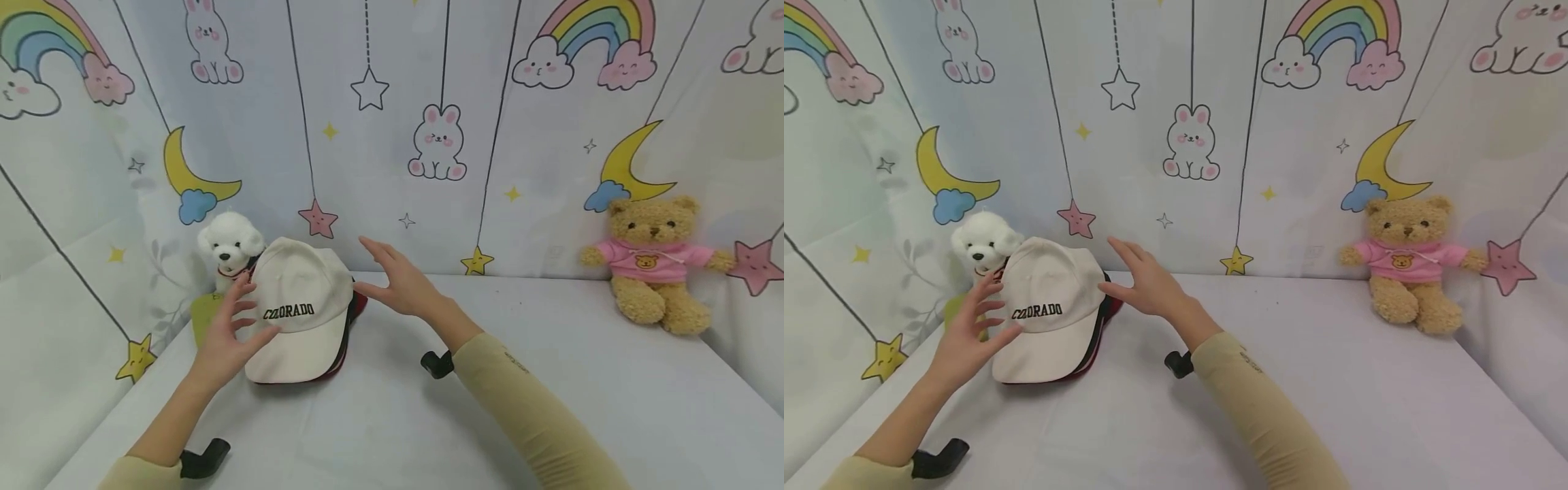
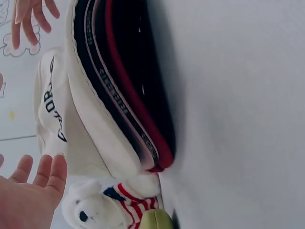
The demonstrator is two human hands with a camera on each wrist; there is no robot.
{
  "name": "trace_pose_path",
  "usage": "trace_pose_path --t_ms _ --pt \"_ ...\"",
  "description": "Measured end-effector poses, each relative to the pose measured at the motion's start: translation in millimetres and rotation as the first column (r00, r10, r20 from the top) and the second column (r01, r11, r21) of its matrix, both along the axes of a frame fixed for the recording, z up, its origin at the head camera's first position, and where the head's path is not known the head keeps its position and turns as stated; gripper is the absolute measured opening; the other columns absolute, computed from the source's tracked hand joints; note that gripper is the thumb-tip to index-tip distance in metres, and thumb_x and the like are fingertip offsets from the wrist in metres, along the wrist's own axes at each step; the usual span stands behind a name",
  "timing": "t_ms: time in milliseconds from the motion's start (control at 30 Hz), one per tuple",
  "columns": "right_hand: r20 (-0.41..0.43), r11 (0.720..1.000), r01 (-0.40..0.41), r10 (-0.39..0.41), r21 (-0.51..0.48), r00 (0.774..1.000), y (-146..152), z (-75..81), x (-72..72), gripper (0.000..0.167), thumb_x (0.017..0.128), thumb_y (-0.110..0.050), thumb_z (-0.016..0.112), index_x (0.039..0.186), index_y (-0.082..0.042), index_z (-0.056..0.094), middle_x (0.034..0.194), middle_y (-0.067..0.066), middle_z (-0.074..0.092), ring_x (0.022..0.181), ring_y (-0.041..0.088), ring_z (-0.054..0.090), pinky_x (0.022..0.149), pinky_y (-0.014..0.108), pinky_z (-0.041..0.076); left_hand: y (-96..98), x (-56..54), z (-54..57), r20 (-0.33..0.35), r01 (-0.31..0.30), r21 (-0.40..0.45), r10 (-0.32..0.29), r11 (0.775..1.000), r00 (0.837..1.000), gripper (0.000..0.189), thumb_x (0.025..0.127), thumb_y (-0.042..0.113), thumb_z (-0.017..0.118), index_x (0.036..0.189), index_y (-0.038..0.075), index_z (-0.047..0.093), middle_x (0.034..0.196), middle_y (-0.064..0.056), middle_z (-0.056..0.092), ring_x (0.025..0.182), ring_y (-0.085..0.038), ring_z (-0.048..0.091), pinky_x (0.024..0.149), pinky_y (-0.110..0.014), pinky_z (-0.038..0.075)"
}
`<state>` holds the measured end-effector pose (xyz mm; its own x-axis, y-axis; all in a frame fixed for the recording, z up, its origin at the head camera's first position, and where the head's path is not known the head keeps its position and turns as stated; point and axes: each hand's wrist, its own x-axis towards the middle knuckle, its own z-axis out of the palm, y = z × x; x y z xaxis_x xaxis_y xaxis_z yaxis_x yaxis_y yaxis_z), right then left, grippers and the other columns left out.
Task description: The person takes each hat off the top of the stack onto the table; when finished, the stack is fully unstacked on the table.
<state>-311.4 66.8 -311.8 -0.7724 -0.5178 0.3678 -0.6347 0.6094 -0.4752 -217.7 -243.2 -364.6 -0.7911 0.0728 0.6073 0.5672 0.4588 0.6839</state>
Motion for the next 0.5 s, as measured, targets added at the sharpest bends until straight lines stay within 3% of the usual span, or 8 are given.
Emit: trace_pose_path --t_ms 200,367,500 --pt "0.016 0.998 -0.033 0.034 -0.045 0.999 -15.8 3.9 -5.6 0.082 0.095 -0.047 0.068 0.162 -0.028 0.023 0.156 0.001 0.038 0.132 0.021 0.048 0.101 0.046 0.047 -9.3 0.2 -2.6 0.122 -0.077 -0.027 0.08 0.997 0.989 0.102 0.088 0.006 0.079 0.164 0.02 0.012 0.151 -0.018 0.037 0.119 -0.032 0.047 0.085 -0.013 0.042" --pt "0.047 0.995 -0.054 0.058 -0.085 0.997 -28.0 5.7 -9.4 0.081 0.096 -0.041 0.069 0.161 -0.025 0.024 0.153 0.003 0.04 0.13 0.022 0.048 0.101 0.042 0.048 -15.0 -2.0 -8.4 0.17 -0.081 -0.048 0.088 0.996 0.981 0.104 0.088 0.01 0.079 0.164 0.017 0.009 0.152 -0.023 0.035 0.119 -0.039 0.049 0.083 -0.012 0.043" --pt "0.076 0.991 -0.06 0.069 -0.12 0.995 -36.1 3.6 -14.2 0.081 0.096 -0.038 0.07 0.161 -0.024 0.024 0.154 0.006 0.04 0.13 0.024 0.048 0.101 0.041 0.048 -19.7 -3.2 -10.5 0.244 -0.096 -0.083 0.113 0.992 0.963 0.104 0.09 0.018 0.079 0.164 0.015 0.005 0.152 -0.024 0.034 0.121 -0.04 0.049 0.084 -0.017 0.045"
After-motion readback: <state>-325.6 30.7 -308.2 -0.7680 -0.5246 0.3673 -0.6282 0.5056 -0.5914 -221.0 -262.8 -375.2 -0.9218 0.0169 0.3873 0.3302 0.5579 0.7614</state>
